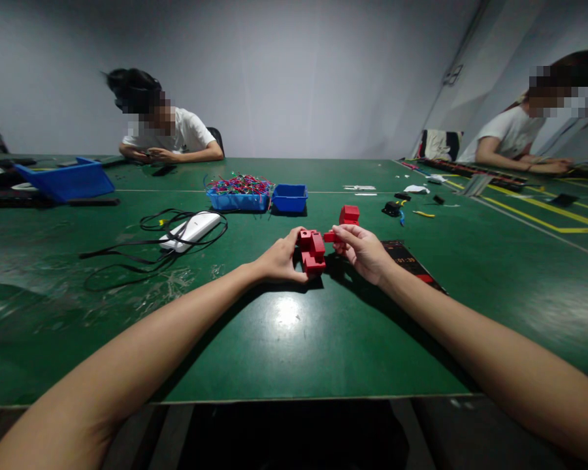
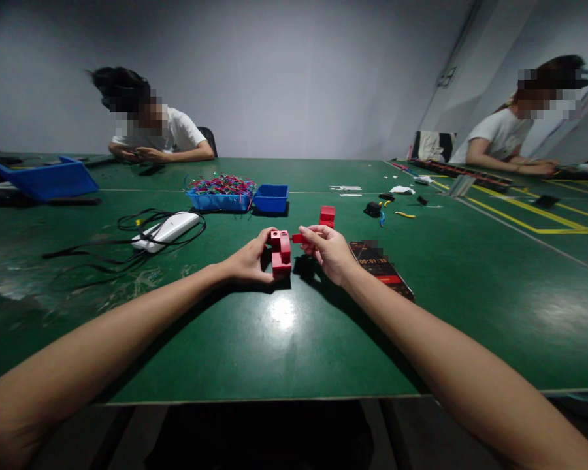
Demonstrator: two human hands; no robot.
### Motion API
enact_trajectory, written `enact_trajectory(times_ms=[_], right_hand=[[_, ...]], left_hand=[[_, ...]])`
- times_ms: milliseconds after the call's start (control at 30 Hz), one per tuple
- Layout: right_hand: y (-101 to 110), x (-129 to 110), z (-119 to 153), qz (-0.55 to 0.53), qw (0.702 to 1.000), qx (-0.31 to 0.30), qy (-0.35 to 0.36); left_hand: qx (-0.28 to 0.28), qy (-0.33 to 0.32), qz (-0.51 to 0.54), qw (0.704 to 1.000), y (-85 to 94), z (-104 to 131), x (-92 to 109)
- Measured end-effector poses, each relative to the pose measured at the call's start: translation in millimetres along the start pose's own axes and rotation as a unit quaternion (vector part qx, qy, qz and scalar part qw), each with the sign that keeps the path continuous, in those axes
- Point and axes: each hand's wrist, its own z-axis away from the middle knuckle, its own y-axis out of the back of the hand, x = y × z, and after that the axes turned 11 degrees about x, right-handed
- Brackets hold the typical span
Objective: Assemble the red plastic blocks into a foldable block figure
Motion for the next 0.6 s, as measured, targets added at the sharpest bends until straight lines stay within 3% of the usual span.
enact_trajectory(times_ms=[600], right_hand=[[-0.4,-5.5,3.6,0.035,0.999,-0.013,-0.016]], left_hand=[[0.001,0.012,-0.002,1.0,0.8,-0.1,3.8]])
